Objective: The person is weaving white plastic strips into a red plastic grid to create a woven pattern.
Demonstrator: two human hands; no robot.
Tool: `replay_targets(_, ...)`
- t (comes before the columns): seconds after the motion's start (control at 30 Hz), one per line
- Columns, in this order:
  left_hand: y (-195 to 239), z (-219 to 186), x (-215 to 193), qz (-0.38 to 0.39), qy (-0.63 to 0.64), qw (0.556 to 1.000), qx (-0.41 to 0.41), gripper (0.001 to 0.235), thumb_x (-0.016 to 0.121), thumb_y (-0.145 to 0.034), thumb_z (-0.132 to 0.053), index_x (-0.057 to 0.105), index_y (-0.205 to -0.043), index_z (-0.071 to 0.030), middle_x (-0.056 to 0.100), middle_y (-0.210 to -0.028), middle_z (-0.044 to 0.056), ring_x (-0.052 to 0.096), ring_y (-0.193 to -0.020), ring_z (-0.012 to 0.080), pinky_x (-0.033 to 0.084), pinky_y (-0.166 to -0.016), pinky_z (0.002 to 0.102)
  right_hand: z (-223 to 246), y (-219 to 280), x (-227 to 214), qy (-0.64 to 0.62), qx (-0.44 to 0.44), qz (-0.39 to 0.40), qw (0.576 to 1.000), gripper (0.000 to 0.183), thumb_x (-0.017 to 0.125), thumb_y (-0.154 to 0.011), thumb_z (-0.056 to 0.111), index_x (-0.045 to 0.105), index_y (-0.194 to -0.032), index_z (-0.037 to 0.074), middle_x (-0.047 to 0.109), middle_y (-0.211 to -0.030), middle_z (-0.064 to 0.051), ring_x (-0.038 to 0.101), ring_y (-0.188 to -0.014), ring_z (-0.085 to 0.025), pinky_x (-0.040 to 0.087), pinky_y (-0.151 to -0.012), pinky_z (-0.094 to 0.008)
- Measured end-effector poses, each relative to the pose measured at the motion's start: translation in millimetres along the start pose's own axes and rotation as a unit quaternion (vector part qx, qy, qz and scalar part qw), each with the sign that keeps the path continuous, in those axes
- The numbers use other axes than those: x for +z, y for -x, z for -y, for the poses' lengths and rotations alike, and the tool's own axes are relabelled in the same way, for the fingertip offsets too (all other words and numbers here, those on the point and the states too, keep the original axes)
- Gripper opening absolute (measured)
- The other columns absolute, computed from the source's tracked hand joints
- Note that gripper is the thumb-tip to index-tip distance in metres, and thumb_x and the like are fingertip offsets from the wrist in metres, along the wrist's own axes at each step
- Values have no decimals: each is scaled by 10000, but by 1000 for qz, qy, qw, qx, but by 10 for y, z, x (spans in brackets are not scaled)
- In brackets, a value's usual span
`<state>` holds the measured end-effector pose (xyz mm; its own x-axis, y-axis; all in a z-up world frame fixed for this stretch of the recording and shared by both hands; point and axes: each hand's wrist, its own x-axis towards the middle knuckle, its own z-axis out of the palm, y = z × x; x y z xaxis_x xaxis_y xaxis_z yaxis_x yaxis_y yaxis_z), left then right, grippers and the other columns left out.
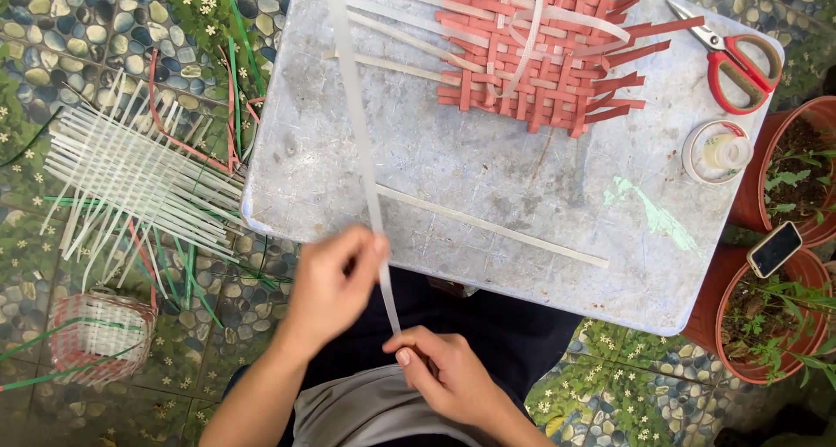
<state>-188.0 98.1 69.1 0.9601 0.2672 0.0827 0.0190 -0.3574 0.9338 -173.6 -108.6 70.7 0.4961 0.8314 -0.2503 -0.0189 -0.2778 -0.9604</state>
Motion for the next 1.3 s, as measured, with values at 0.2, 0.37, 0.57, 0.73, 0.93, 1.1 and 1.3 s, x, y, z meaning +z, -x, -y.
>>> replay_targets(0.2, -939, -42, -241, -67, -130, 989, -4, 448, 580, -1020, -241, 371, -645, -111, 330, -528, -22, 286, -508, 129, 305, -531, 310, -159, -18, -422, 155, -16, -138, 978, 229, 503, -952, 224, 668, -1092, 150, 661, -639, 42, 615, -505, -63, 470, -560, -220)
replay_targets(0.37, -1623, 223, 18, -12, -298, 952, -71, 428, 555, -1009, -295, 520, -634, -91, 550, -544, 24, 550, -549, 328, 405, -514, 480, -405, -32, -966, 130, -7, -402, 906, 238, 442, -1035, 172, 641, -993, 47, 553, -584, -17, 495, -500, -89, 392, -482, -215)
replay_targets(0.57, -1849, 429, 254, 10, -333, 938, -96, 404, 534, -1018, -334, 618, -728, -66, 627, -692, 164, 578, -632, 463, 418, -527, 546, -746, 66, -1119, 38, 4, -505, 862, 253, 428, -1068, 213, 586, -975, 39, 462, -555, -31, 429, -495, -96, 361, -519, -225)
replay_targets(0.73, -1839, 290, 345, 43, -332, 936, -109, 358, 547, -1015, -288, 644, -760, -55, 650, -685, 123, 609, -631, 395, 459, -585, 507, -748, 37, -1128, 67, 17, -482, 873, 247, 437, -1058, 202, 612, -979, 46, 499, -564, -41, 459, -506, -96, 371, -523, -224)
replay_targets(0.93, -1773, 219, 394, 61, -302, 939, -151, 338, 601, -979, -375, 680, -824, -84, 678, -769, 107, 632, -777, 367, 467, -700, 518, -778, 54, -1141, 66, 9, -478, 876, 250, 439, -1053, 214, 612, -988, 45, 501, -556, -46, 464, -496, -99, 379, -512, -221)
replay_targets(1.1, -1737, 255, 401, 36, -289, 949, -122, 330, 546, -1006, -292, 675, -790, -79, 685, -718, 78, 629, -661, 358, 460, -572, 498, -790, 55, -1138, 69, 1, -472, 879, 245, 437, -1053, 207, 609, -990, 44, 502, -553, -48, 455, -484, -100, 373, -503, -223)
replay_targets(1.3, -1758, 272, 414, 29, -280, 953, -113, 387, 525, -1029, -281, 620, -722, -64, 623, -620, 61, 588, -583, 318, 439, -511, 464, -802, 58, -1138, 56, -1, -471, 881, 255, 447, -1051, 231, 612, -991, 47, 505, -551, -53, 450, -475, -96, 368, -485, -221)
